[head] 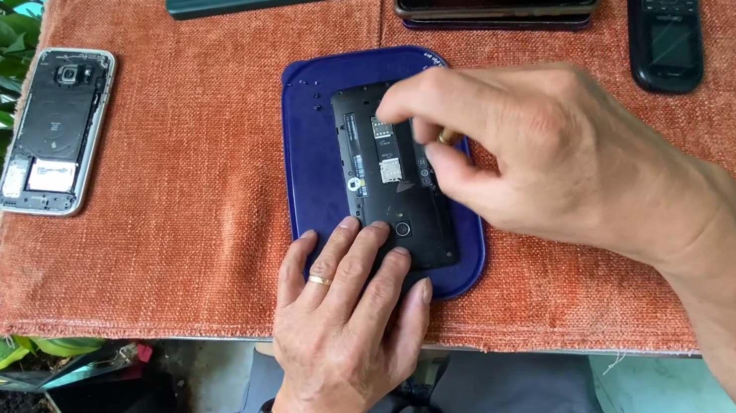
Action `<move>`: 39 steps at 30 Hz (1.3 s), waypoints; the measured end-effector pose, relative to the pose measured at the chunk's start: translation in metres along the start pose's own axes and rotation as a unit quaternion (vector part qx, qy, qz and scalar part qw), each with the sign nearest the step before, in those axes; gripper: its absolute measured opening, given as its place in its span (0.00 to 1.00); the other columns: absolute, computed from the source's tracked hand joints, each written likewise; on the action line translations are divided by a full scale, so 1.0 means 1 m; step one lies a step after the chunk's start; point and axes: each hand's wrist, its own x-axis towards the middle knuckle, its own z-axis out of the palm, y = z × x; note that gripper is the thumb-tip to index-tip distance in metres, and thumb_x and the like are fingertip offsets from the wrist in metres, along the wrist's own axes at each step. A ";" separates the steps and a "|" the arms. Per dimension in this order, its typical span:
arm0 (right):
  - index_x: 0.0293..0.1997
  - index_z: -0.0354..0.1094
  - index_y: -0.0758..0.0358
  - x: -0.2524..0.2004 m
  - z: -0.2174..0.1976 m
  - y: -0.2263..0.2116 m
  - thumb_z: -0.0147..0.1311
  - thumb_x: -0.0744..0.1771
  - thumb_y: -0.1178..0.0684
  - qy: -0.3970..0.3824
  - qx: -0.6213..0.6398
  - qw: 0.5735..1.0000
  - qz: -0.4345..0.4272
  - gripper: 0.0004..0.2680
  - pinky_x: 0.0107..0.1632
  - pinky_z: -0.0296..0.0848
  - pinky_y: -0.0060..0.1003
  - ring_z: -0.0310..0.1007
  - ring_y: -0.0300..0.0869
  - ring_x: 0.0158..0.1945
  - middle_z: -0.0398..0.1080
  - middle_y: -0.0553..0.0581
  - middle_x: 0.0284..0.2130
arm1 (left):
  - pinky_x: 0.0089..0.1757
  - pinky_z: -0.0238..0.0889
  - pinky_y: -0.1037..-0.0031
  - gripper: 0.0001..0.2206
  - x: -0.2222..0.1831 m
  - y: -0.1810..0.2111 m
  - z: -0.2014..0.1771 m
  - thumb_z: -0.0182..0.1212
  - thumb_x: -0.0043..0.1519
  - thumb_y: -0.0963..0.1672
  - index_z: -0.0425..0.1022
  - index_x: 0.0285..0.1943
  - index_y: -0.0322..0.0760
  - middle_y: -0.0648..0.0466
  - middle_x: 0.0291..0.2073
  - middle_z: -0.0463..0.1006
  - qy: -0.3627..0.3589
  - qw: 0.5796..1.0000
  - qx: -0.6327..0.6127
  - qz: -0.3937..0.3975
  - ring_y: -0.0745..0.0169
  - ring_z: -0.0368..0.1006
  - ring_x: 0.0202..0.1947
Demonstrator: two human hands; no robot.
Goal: A person uses a precision screwdriver to remove screws and disassemble the internal frame of a black smartphone on a repair bench.
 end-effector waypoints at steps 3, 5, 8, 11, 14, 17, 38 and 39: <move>0.52 0.67 0.68 0.001 0.002 -0.002 0.53 0.66 0.73 0.002 0.017 1.000 -0.017 0.12 0.40 0.76 0.39 0.78 0.46 0.36 0.75 0.58 0.35 | 0.54 0.63 0.54 0.09 0.001 0.001 -0.002 0.63 0.64 0.46 0.79 0.45 0.36 0.45 0.48 0.81 -0.003 1.000 0.003 -0.001 0.46 0.79 0.51; 0.51 0.67 0.70 0.002 0.002 0.000 0.56 0.67 0.72 0.021 0.012 0.999 -0.036 0.10 0.43 0.78 0.40 0.79 0.48 0.38 0.77 0.61 0.37 | 0.54 0.63 0.54 0.08 0.003 0.001 -0.002 0.62 0.65 0.46 0.79 0.45 0.36 0.45 0.48 0.81 -0.002 1.000 0.007 0.003 0.46 0.79 0.51; 0.52 0.67 0.67 0.000 -0.001 0.002 0.59 0.66 0.71 0.007 -0.015 1.000 -0.005 0.12 0.35 0.75 0.33 0.70 0.39 0.27 0.70 0.52 0.28 | 0.55 0.63 0.54 0.09 0.002 0.001 -0.002 0.62 0.64 0.46 0.79 0.45 0.37 0.45 0.48 0.81 -0.001 1.000 0.005 -0.003 0.46 0.79 0.51; 0.56 0.66 0.62 0.000 -0.005 0.002 0.53 0.64 0.70 -0.033 0.039 0.998 0.025 0.16 0.43 0.77 0.39 0.79 0.44 0.36 0.77 0.55 0.36 | 0.55 0.63 0.55 0.08 0.002 0.001 -0.002 0.63 0.64 0.46 0.79 0.45 0.37 0.45 0.48 0.81 0.006 1.000 0.005 -0.003 0.46 0.79 0.50; 0.55 0.67 0.65 -0.001 -0.005 0.003 0.58 0.67 0.68 -0.031 -0.003 0.999 0.019 0.12 0.30 0.74 0.34 0.69 0.39 0.23 0.70 0.52 0.25 | 0.55 0.64 0.54 0.09 0.000 0.001 -0.001 0.63 0.64 0.46 0.79 0.45 0.37 0.45 0.48 0.81 0.003 1.000 0.006 -0.003 0.46 0.79 0.51; 0.54 0.68 0.69 -0.001 -0.003 0.008 0.68 0.65 0.66 0.008 -0.033 0.999 0.003 0.14 0.40 0.82 0.34 0.80 0.43 0.34 0.78 0.57 0.33 | 0.55 0.64 0.54 0.08 0.002 0.001 -0.001 0.63 0.64 0.46 0.79 0.45 0.37 0.46 0.48 0.81 0.007 1.000 0.002 -0.002 0.47 0.79 0.51; 0.58 0.74 0.64 -0.013 0.013 0.011 0.65 0.69 0.61 0.013 -0.056 0.998 0.035 0.11 0.50 0.74 0.36 0.79 0.38 0.41 0.79 0.52 0.41 | 0.55 0.61 0.54 0.09 -0.002 0.002 -0.009 0.61 0.67 0.46 0.77 0.47 0.37 0.46 0.49 0.80 0.012 1.000 -0.008 -0.021 0.43 0.79 0.51; 0.57 0.74 0.69 -0.014 0.020 0.014 0.65 0.69 0.65 0.040 -0.008 0.997 0.071 0.11 0.49 0.75 0.35 0.78 0.40 0.39 0.77 0.56 0.38 | 0.56 0.62 0.55 0.08 -0.002 0.002 -0.008 0.60 0.67 0.46 0.78 0.46 0.36 0.46 0.48 0.80 0.029 0.999 -0.004 -0.015 0.44 0.79 0.51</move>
